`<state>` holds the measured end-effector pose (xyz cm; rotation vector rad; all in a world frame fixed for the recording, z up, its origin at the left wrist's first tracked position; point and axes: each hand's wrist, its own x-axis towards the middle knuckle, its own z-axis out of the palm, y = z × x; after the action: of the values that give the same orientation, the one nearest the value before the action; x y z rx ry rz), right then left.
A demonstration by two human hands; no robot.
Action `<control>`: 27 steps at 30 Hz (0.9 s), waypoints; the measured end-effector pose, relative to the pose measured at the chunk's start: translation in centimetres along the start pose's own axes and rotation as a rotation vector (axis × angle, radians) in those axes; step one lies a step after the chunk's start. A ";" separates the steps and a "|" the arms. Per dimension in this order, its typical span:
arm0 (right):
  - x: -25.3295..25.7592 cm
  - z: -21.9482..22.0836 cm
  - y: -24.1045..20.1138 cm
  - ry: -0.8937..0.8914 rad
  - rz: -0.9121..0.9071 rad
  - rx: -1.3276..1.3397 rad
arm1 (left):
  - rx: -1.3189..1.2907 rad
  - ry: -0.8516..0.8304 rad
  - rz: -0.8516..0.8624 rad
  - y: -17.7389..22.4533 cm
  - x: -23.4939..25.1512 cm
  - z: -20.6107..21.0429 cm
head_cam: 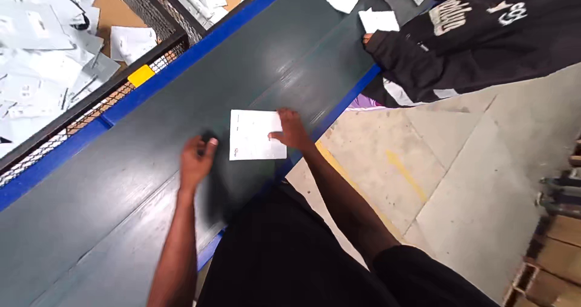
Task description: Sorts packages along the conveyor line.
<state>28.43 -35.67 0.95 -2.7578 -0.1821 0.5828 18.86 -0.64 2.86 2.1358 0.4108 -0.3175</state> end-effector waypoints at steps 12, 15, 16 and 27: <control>-8.1 6.2 -7.4 -0.287 -0.336 0.481 | -0.516 -0.194 -0.166 -4.1 -5.6 -5.3; -8.1 4.4 -7.4 -0.322 -0.406 0.546 | -0.557 0.074 -0.056 -4.1 -3.7 -13.9; -8.2 4.0 -7.2 -0.309 -0.409 0.544 | -0.624 0.188 -0.028 -4.8 -2.3 -16.6; 2.2 -3.1 2.5 0.272 -0.109 0.422 | -0.787 0.153 -0.057 -0.8 -5.3 -3.5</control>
<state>31.88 -38.47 1.97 -2.3652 -0.1273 0.1851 13.93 1.78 6.18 1.3800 0.5723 -0.0059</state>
